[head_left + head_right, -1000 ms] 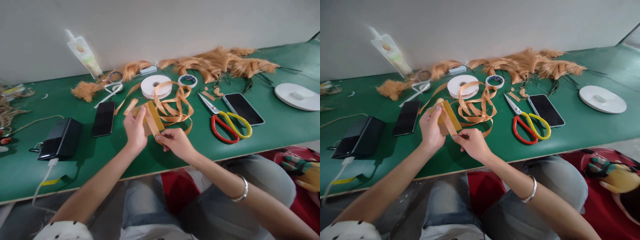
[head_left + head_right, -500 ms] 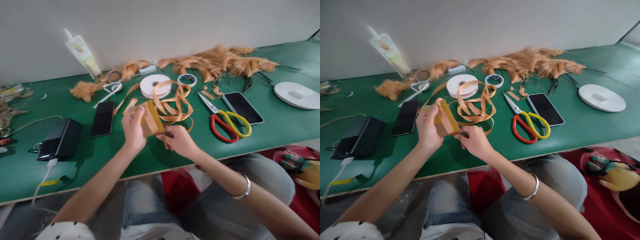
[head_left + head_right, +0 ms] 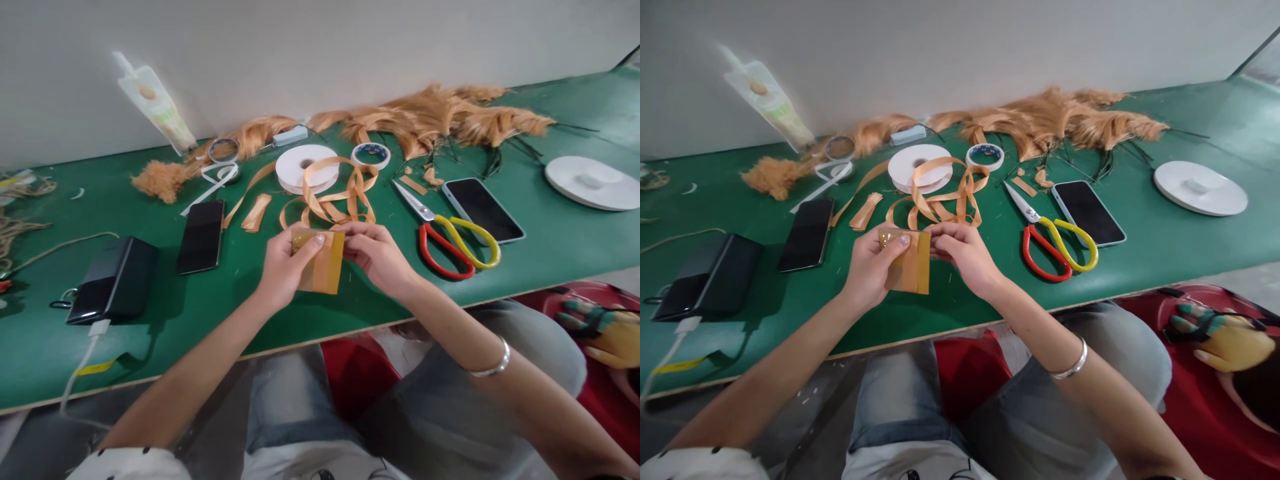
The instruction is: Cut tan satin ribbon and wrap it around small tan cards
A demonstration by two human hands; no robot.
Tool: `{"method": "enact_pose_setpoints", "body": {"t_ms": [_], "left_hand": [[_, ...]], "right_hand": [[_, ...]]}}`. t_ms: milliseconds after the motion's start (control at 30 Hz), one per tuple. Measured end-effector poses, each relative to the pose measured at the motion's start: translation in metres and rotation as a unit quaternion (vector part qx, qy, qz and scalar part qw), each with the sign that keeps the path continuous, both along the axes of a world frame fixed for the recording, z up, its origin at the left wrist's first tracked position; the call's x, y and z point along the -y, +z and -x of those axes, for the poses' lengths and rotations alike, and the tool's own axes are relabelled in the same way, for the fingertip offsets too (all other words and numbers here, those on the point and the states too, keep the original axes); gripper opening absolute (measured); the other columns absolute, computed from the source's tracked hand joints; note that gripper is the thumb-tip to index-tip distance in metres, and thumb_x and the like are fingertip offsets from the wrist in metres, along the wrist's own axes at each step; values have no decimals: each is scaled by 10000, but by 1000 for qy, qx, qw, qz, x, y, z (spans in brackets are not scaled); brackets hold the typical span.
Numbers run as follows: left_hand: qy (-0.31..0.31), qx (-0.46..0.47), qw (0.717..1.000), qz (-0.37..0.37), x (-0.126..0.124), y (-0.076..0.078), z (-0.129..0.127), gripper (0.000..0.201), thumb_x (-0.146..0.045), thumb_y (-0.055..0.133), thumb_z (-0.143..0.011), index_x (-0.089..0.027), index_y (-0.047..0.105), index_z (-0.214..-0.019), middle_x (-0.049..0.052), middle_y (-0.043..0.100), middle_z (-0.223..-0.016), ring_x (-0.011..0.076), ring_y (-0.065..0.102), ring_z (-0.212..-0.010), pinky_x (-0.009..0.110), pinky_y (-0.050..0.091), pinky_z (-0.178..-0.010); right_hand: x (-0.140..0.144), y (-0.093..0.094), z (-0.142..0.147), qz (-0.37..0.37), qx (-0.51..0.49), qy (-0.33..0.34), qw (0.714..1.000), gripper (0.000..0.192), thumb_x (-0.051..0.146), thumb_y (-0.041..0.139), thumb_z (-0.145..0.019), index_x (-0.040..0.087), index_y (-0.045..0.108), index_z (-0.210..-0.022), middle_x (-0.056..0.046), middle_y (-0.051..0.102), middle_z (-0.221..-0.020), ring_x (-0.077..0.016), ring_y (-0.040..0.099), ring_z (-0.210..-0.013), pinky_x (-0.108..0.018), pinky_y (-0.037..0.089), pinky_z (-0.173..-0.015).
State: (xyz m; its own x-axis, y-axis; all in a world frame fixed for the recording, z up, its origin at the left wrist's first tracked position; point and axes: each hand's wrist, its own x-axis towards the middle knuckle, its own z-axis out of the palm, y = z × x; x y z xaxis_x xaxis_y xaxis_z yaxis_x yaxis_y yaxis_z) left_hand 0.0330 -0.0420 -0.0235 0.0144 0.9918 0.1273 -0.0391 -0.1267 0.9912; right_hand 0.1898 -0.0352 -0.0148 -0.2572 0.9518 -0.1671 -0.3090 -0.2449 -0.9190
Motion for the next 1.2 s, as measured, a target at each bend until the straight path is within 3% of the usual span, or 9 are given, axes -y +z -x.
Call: {"method": "enact_pose_setpoints", "body": {"t_ms": [167, 433, 700, 833, 967, 1067, 1200], "left_hand": [[-49, -86, 995, -16, 1, -1, 1, 268, -395, 656, -781, -178, 556, -660, -22, 512, -613, 86, 449, -547, 210, 371, -514], [-66, -126, 989, -35, -1, -4, -1, 262, -392, 625, -810, -185, 541, -671, -24, 477, -599, 98, 444, -554, 208, 370, -509], [-83, -173, 980, -53, -1, -6, -2, 202, -386, 587, -837, -187, 596, -803, 2, 573, -713, 123, 524, -647, 226, 410, -580], [-79, -188, 978, -41, 0, -5, -3, 214, -383, 584, -841, -193, 542, -752, -19, 525, -641, 115, 497, -592, 220, 390, -536], [-63, -176, 981, -51, 1, -5, -6, 192, -373, 620, -816, -208, 549, -881, 6, 609, -806, 135, 575, -708, 238, 451, -615], [-65, -147, 986, -52, 1, -7, -6, 296, -401, 642, -800, -225, 552, -1020, 21, 619, -905, 139, 599, -741, 250, 475, -647], [-61, -96, 992, -52, -2, -10, 0, 329, -484, 497, -881, -246, 559, -1100, 7, 600, -759, 124, 591, -622, 240, 473, -565]], "right_hand": [[-1, 0, -4, -13, 5, -25, 1000, 196, 363, 690, -725, 169, 716, -735, -18, 702, -775, -113, 634, -732, -235, 512, -706], [0, 6, -6, -94, 56, -39, 993, 194, 286, 781, -619, 170, 682, -739, -16, 713, -768, -145, 668, -750, -304, 544, -772], [5, 9, -6, -184, 152, -63, 969, 48, 135, 687, -681, 168, 660, -704, -9, 702, -753, -139, 679, -745, -293, 560, -758], [3, 6, -6, -184, 158, -79, 967, 60, 122, 682, -670, 175, 654, -675, -2, 703, -728, -141, 678, -726, -294, 568, -740], [2, 4, -5, -178, 150, -93, 968, 88, 87, 675, -649, 172, 656, -654, 0, 702, -713, -134, 675, -709, -285, 567, -735], [2, 5, -4, -170, 146, -101, 969, 89, 90, 680, -636, 174, 653, -633, -3, 707, -720, -138, 675, -712, -298, 566, -748], [0, 6, -8, -125, 94, -111, 981, 93, 125, 733, -592, 175, 659, -619, 0, 706, -698, -139, 673, -697, -289, 558, -723]]}}
